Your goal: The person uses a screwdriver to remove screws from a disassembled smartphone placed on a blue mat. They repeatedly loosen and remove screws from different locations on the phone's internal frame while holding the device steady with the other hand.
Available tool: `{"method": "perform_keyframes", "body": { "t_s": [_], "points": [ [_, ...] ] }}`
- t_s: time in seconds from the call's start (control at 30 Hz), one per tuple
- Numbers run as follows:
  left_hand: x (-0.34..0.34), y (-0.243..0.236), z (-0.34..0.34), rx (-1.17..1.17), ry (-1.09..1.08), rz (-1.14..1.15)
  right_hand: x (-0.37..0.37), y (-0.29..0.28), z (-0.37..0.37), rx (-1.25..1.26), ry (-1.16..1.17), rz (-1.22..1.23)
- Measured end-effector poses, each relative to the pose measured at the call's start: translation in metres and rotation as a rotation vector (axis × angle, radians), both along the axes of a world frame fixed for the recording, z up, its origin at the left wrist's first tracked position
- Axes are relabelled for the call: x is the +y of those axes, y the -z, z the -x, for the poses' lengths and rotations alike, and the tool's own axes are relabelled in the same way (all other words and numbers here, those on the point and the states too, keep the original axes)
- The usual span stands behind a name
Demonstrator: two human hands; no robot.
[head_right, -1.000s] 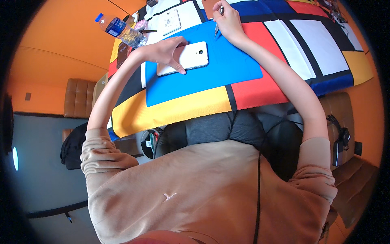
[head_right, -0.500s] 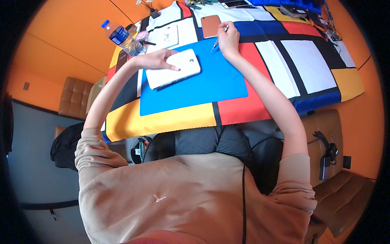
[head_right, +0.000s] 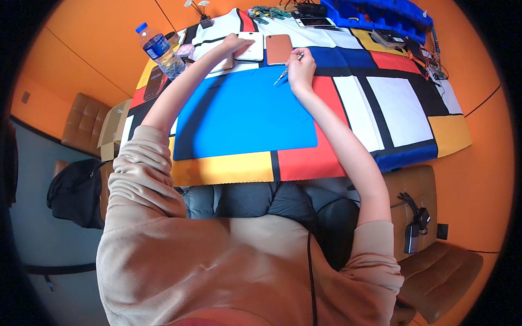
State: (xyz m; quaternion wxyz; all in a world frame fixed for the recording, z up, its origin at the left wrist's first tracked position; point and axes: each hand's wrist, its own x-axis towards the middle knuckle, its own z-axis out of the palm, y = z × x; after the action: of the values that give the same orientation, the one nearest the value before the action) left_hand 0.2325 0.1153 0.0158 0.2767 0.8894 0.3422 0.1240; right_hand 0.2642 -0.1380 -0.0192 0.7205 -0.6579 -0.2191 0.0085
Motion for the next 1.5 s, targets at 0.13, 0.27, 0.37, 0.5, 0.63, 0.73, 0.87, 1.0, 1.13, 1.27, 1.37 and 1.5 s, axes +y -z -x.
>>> {"method": "perform_keyframes", "body": {
  "t_s": [0.13,0.27,0.37,0.5,0.63,0.73,0.87,1.0,1.13,1.27,1.37,1.5],
  "points": [
    [0.004,-0.013,-0.012,0.272,0.246,-0.5,0.001,0.0,-0.001,-0.005,-0.005,0.003],
    [-0.034,-0.024,-0.029,0.149,0.221,-0.759,0.0,0.0,0.0,-0.06,0.004,-0.024],
    [-0.08,-0.037,-0.048,0.36,0.187,-0.549,-0.002,-0.003,0.001,-0.055,0.035,-0.03],
    [-0.127,-0.034,-0.058,0.547,0.219,-0.611,-0.004,-0.009,0.003,-0.085,0.086,-0.177],
    [-0.121,-0.033,-0.064,0.428,0.327,-0.498,-0.005,-0.013,0.012,-0.25,0.115,-0.002],
    [-0.103,-0.033,-0.07,0.33,0.433,-0.475,-0.005,-0.012,0.026,-0.599,-0.092,0.139],
    [-0.092,-0.033,-0.069,0.335,0.387,-0.369,-0.006,-0.015,0.039,-0.765,-0.163,0.177],
    [-0.093,-0.029,-0.064,0.36,0.525,-0.417,-0.009,-0.021,0.039,-0.664,-0.088,0.184],
    [-0.103,-0.023,-0.069,0.364,0.465,-0.522,-0.011,-0.022,0.035,-0.591,-0.052,0.112],
    [-0.104,-0.024,-0.072,0.354,0.421,-0.507,-0.01,-0.02,0.024,-0.569,0.039,-0.044],
    [-0.084,-0.03,-0.067,0.294,0.426,-0.374,-0.011,-0.019,0.007,-0.42,0.108,0.032],
    [-0.039,-0.03,-0.057,0.189,0.416,0.013,-0.014,-0.021,-0.014,-0.159,0.049,0.151]
  ]
}}
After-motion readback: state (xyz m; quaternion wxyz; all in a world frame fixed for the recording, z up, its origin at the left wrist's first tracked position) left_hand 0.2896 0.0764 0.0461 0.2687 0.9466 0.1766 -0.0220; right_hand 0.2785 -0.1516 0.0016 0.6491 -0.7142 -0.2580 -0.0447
